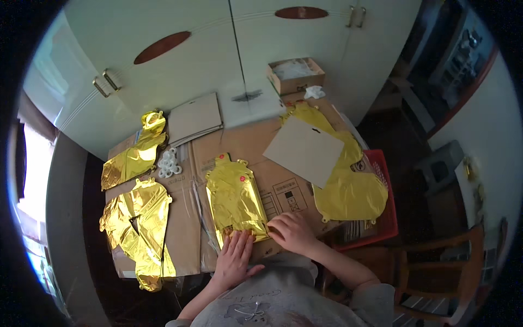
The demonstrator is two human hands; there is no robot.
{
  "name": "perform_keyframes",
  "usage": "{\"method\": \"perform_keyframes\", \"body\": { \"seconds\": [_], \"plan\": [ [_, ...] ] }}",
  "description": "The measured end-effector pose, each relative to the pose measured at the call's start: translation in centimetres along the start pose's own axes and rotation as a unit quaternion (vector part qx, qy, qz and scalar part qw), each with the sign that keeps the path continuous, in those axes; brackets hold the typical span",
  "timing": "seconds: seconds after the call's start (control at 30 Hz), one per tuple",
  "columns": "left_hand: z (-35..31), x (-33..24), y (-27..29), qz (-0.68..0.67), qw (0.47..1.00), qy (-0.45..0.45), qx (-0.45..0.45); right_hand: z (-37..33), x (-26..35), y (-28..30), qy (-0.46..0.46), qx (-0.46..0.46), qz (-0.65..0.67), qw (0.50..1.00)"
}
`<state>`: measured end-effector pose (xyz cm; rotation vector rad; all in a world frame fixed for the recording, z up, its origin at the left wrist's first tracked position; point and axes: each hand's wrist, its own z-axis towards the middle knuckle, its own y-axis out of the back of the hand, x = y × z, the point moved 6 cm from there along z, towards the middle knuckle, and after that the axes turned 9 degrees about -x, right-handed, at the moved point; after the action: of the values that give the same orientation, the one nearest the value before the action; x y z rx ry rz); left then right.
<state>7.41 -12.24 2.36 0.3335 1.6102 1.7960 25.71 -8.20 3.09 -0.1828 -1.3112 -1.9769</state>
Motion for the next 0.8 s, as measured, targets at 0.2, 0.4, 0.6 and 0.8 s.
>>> {"method": "perform_keyframes", "body": {
  "seconds": [0.2, 0.4, 0.6, 0.8],
  "plan": [
    [1.0, 0.1, -0.2, 0.032, 0.999, -0.033, 0.012, -1.3, 0.0, -0.7, -0.063, -0.039, -0.023, 0.997],
    [0.7, 0.2, -1.6, 0.07, 0.997, -0.022, 0.028, -1.3, -0.2, -1.1, -0.095, -0.022, -0.073, 0.993],
    [0.7, 0.1, -1.6, 0.076, 0.996, -0.014, 0.035, -1.1, -0.2, -1.1, -0.109, -0.017, -0.075, 0.991],
    [0.7, 0.0, -1.7, 0.086, 0.995, -0.009, 0.053, -1.1, 0.2, -0.9, -0.086, -0.023, -0.075, 0.993]
  ]
}}
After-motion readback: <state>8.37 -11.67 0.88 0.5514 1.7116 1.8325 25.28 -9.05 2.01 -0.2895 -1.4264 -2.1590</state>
